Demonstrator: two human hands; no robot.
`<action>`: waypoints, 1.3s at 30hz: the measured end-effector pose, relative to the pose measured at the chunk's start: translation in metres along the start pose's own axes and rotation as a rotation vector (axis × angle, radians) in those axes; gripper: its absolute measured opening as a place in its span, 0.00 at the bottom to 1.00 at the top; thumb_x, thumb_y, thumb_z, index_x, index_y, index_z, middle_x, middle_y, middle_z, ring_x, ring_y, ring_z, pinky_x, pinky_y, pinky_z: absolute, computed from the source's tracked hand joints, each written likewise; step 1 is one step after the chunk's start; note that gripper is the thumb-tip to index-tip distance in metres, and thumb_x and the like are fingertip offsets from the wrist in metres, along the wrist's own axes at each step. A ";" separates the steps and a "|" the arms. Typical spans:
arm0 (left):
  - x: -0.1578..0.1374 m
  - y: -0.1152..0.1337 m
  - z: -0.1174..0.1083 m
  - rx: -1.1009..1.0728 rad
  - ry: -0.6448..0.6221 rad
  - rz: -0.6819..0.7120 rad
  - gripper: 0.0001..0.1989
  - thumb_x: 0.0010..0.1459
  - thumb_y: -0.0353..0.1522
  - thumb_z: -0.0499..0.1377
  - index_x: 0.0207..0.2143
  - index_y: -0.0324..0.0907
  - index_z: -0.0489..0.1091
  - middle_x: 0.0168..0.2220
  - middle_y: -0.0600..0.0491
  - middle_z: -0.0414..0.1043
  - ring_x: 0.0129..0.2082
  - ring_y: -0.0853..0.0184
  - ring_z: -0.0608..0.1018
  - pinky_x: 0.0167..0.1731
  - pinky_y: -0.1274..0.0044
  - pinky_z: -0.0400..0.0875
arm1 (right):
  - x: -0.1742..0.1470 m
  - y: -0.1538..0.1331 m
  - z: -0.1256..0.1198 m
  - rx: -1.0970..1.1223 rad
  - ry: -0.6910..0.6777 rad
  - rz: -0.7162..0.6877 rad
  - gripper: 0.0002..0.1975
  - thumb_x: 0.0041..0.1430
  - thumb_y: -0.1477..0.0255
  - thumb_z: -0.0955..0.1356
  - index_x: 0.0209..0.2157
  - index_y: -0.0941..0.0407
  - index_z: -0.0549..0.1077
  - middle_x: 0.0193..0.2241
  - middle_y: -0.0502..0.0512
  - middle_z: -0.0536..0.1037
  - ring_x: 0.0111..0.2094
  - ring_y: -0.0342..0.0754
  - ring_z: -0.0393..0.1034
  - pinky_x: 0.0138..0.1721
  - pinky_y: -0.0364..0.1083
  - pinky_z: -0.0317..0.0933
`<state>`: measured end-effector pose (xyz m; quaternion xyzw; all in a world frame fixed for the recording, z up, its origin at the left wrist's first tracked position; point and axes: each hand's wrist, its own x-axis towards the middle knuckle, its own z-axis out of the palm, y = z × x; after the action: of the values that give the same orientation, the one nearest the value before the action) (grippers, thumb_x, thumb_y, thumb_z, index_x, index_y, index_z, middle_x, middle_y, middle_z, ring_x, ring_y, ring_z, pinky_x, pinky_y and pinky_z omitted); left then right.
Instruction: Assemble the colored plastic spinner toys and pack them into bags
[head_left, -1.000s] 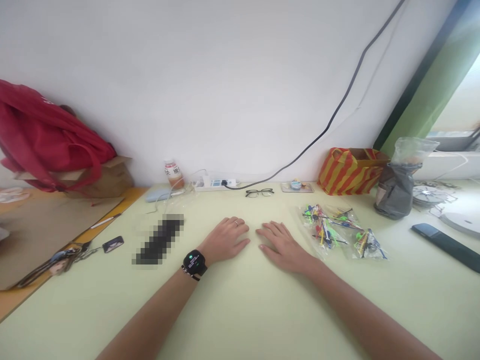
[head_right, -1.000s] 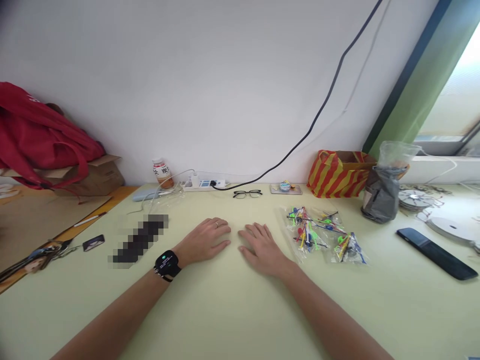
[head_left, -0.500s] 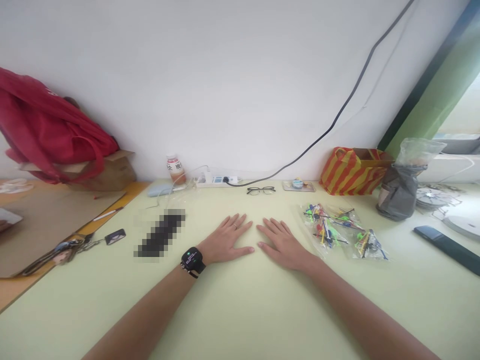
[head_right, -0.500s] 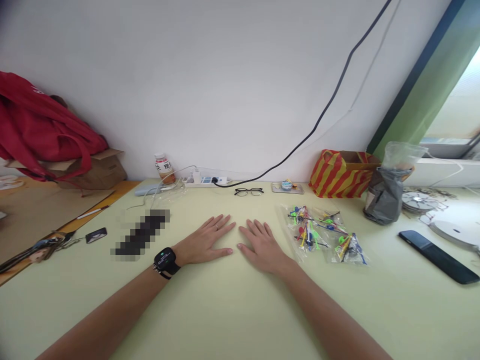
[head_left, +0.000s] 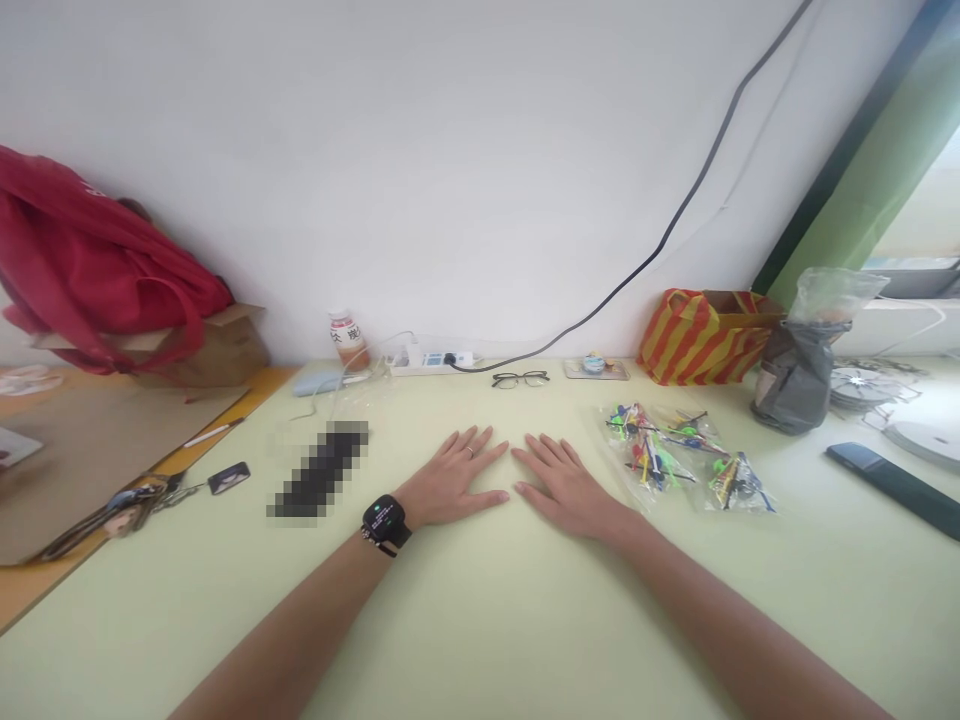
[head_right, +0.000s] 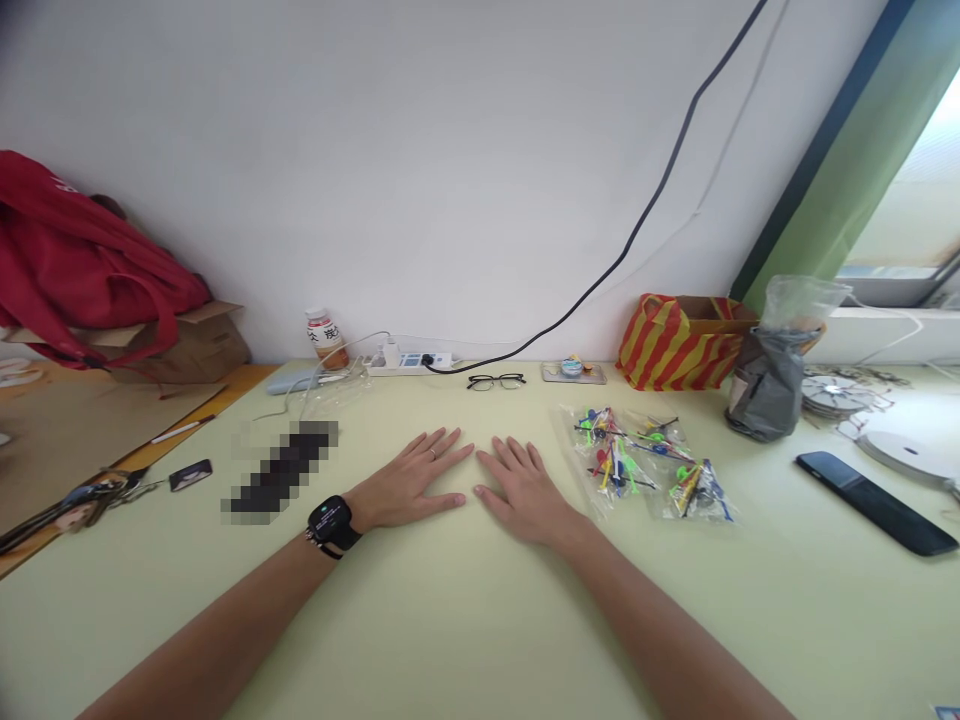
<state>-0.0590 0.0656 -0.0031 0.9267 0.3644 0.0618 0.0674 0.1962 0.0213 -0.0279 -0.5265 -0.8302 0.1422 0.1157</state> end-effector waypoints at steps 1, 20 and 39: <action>0.000 0.000 0.000 -0.002 0.008 0.010 0.40 0.66 0.59 0.48 0.74 0.56 0.47 0.76 0.51 0.43 0.75 0.49 0.49 0.71 0.54 0.46 | 0.000 -0.001 -0.001 0.000 -0.005 0.002 0.37 0.72 0.46 0.53 0.74 0.47 0.49 0.75 0.56 0.45 0.75 0.59 0.35 0.72 0.62 0.32; 0.000 -0.001 0.002 -0.008 0.044 0.036 0.37 0.67 0.58 0.49 0.73 0.59 0.48 0.75 0.52 0.45 0.74 0.50 0.52 0.71 0.54 0.46 | -0.002 -0.003 -0.004 -0.045 -0.013 -0.044 0.39 0.70 0.43 0.51 0.75 0.46 0.42 0.75 0.55 0.44 0.75 0.59 0.36 0.72 0.63 0.30; 0.000 -0.002 0.004 -0.001 0.056 0.048 0.37 0.67 0.57 0.50 0.73 0.58 0.50 0.75 0.51 0.46 0.74 0.49 0.53 0.70 0.53 0.47 | -0.003 -0.004 -0.005 -0.047 -0.014 -0.050 0.39 0.70 0.43 0.52 0.75 0.45 0.43 0.75 0.55 0.44 0.75 0.60 0.37 0.72 0.64 0.31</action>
<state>-0.0597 0.0667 -0.0069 0.9331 0.3437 0.0894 0.0564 0.1960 0.0181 -0.0218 -0.5071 -0.8470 0.1236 0.1012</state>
